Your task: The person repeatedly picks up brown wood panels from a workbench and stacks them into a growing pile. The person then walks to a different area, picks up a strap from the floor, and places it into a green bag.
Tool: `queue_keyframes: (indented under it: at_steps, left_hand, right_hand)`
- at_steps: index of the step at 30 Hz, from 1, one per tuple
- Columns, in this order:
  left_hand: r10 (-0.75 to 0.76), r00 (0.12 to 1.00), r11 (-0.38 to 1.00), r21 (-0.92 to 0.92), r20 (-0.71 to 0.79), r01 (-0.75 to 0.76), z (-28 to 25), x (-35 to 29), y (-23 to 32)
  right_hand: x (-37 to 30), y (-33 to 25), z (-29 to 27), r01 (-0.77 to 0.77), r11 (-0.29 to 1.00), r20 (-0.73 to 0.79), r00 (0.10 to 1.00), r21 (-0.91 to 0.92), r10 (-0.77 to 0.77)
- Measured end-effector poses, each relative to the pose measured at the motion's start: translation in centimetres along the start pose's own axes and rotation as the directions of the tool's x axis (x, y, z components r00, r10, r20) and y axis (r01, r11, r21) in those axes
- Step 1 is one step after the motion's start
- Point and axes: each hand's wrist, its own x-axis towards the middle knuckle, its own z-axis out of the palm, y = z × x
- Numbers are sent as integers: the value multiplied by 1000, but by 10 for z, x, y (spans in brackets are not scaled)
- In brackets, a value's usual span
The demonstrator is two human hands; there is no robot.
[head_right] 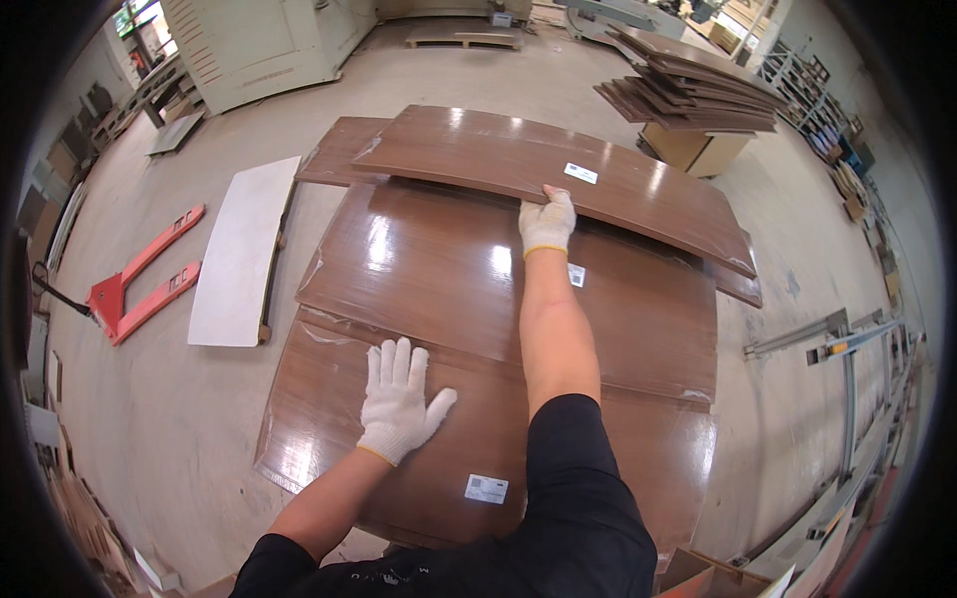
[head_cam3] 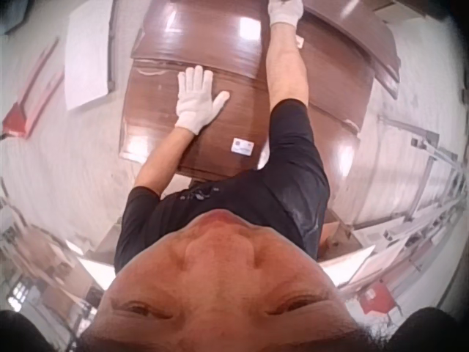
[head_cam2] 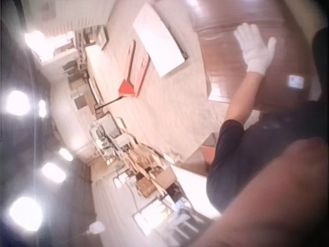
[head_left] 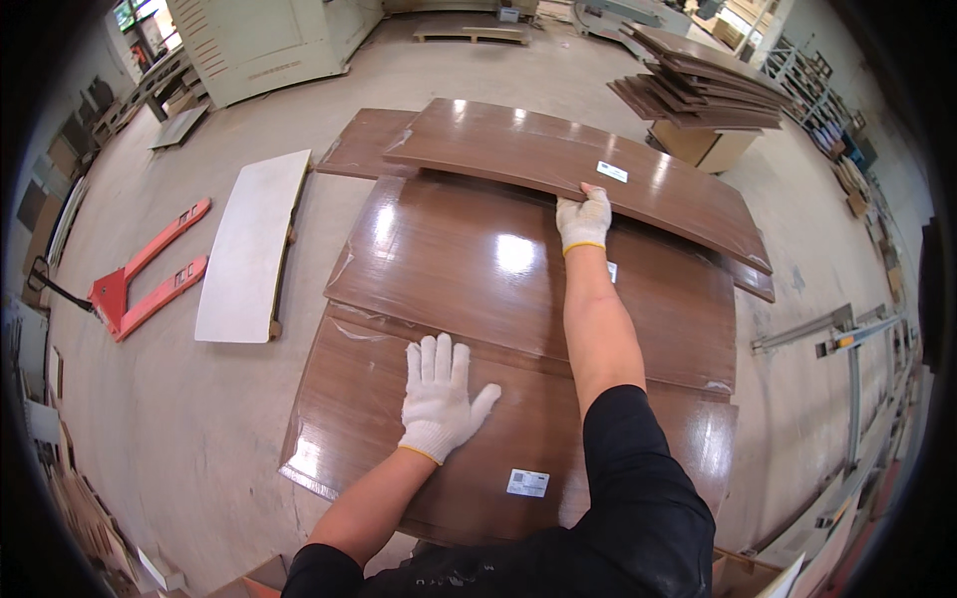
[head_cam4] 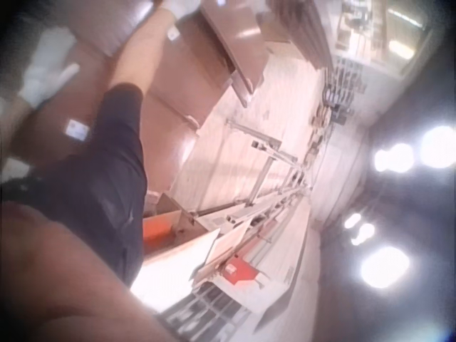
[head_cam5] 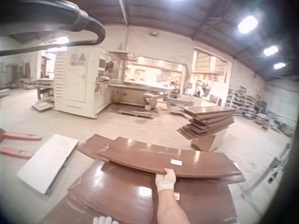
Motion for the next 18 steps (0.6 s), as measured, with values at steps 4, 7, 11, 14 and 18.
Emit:
queue_keyframes:
  at_steps: [4, 7, 11, 14, 18]
  left_hand:
    - [18, 1000, 998, -55, 0, -18, -4, 1, -1]
    - [27, 999, 999, -46, -25, -29, -6, 1, 0]
    - [20, 1000, 999, -47, -20, -21, -7, 0, 2]
    - [14, 999, 998, -54, 45, -11, -8, -1, 2]
    - [14, 1000, 998, -54, -26, -15, -10, -5, 4]
  right_hand:
    - [19, 6, -8, -25, 1000, -15, 1000, 5, 25]
    - [28, 14, -11, 5, 1000, -71, 997, 10, -4]
    - [12, 7, -12, -37, 984, -38, 999, -174, 31]
    - [-39, -26, -8, -301, 703, -115, 947, -644, 301]
    - [-175, -133, -13, 24, 58, 58, 724, -998, 687]
